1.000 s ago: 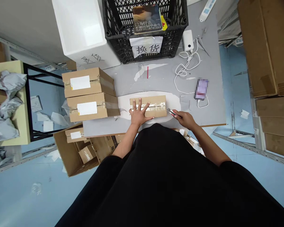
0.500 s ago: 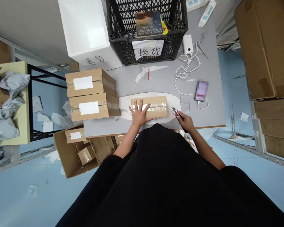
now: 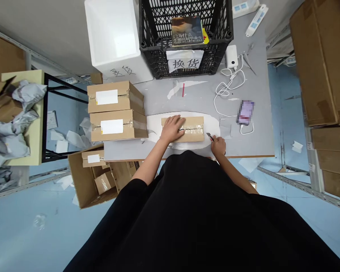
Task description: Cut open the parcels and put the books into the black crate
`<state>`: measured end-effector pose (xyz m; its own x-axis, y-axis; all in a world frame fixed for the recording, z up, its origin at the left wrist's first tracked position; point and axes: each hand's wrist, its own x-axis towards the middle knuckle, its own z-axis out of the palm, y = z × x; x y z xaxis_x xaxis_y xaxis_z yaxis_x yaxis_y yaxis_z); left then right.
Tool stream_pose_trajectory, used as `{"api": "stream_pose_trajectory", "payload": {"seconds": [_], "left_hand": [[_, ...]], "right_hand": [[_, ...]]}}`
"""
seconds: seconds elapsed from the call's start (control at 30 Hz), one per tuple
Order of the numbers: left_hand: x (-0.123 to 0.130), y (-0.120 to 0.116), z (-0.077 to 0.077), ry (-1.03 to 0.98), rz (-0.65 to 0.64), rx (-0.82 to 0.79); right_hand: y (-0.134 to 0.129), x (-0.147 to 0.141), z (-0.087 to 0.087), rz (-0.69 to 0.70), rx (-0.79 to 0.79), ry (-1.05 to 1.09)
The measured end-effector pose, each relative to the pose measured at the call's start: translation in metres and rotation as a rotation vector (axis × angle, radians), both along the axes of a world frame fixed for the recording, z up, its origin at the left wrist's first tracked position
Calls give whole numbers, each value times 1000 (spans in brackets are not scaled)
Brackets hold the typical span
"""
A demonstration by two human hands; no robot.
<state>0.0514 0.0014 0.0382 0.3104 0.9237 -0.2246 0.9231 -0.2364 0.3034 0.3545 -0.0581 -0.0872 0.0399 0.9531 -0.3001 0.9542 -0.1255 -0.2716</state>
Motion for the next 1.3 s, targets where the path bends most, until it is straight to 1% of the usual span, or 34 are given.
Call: {"api": "stream_pose_trajectory", "payload": {"seconds": [0.07,0.13,0.2,0.23,0.3,0.37,0.47,0.73,0.83,1.0,1.07,1.23,1.3], "left_hand": [[-2,12,0,-22,-51,-13],[-3,22,1,-14,-94,-17],[-4,28,1,7,-134,-9],[-4,31,1,20,-150,-5],[-3,34,2,50,-179,0],[-2,36,3,78,-209,2],[1,37,5,107,-252,4],[13,35,5,187,-306,13],[14,35,4,184,-316,5],[20,39,1,159,-380,-11],[27,39,1,168,-377,-18],[51,38,5,236,-296,-40],[55,38,8,263,-311,-41]], "right_hand": [[6,-11,7,-87,65,123],[14,-27,17,-145,93,318],[24,-47,28,-173,69,518],[29,-57,34,-181,52,584],[38,-75,42,-178,38,642],[44,-87,47,-160,37,658],[47,-94,51,-154,31,692],[41,-96,54,-197,58,680],[40,-97,54,-198,60,677],[41,-97,51,-187,67,670],[41,-97,49,-195,78,675],[39,-96,47,-259,73,689],[39,-96,47,-284,85,724]]}}
